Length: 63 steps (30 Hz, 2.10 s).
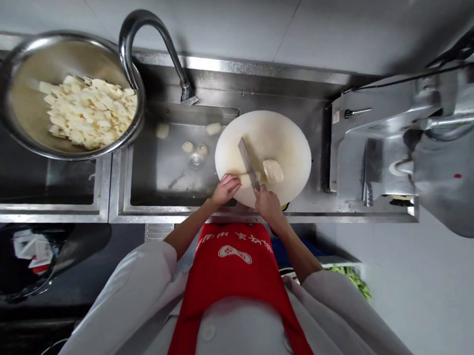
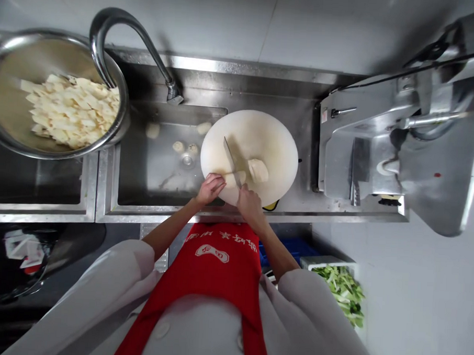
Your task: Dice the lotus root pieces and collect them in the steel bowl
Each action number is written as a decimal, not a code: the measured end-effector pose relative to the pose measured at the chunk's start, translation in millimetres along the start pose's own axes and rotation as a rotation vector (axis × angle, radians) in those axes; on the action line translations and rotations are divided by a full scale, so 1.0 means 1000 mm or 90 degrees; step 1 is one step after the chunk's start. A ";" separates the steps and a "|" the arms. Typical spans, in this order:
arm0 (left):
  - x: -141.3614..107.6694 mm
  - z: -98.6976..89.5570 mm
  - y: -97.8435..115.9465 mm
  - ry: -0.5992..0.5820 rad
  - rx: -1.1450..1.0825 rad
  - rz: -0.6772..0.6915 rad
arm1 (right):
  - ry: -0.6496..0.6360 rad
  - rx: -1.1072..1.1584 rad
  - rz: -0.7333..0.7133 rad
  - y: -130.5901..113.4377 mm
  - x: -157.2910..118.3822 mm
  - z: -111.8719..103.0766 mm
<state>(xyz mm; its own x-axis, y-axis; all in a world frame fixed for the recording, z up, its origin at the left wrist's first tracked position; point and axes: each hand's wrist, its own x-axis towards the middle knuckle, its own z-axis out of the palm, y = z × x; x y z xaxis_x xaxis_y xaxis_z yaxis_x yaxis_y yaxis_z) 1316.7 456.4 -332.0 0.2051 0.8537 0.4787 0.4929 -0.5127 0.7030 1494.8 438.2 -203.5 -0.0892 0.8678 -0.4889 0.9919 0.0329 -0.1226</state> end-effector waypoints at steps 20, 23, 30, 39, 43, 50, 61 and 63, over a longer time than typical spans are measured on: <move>-0.007 -0.004 0.000 -0.009 -0.027 0.001 | -0.027 0.022 0.022 -0.026 -0.005 0.001; -0.011 -0.004 -0.001 0.035 0.001 -0.024 | -0.002 0.027 0.020 -0.030 -0.008 0.004; -0.007 0.002 0.006 -0.046 -0.023 0.014 | -0.002 0.057 -0.004 -0.035 0.007 0.004; 0.146 -0.049 0.066 0.132 0.004 -0.002 | -0.014 0.041 -0.062 -0.013 -0.030 -0.004; 0.194 0.026 0.071 -0.323 0.042 0.134 | -0.046 0.046 -0.108 -0.020 -0.027 0.025; 0.188 0.089 0.032 -0.570 0.159 0.128 | -0.024 0.075 -0.104 -0.007 -0.022 0.037; 0.133 -0.027 0.027 -0.091 0.194 0.061 | 0.021 0.089 0.040 0.061 -0.013 0.045; 0.091 -0.026 0.021 -0.097 0.202 0.063 | 0.023 0.078 0.037 0.067 -0.010 0.040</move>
<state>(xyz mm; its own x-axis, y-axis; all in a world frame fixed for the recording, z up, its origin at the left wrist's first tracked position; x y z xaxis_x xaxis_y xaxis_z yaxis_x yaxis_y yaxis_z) 1323.8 520.8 -260.2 0.3771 0.8175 0.4354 0.6971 -0.5600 0.4478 1558.2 411.9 -241.9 -0.0259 0.8841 -0.4666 0.9767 -0.0771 -0.2003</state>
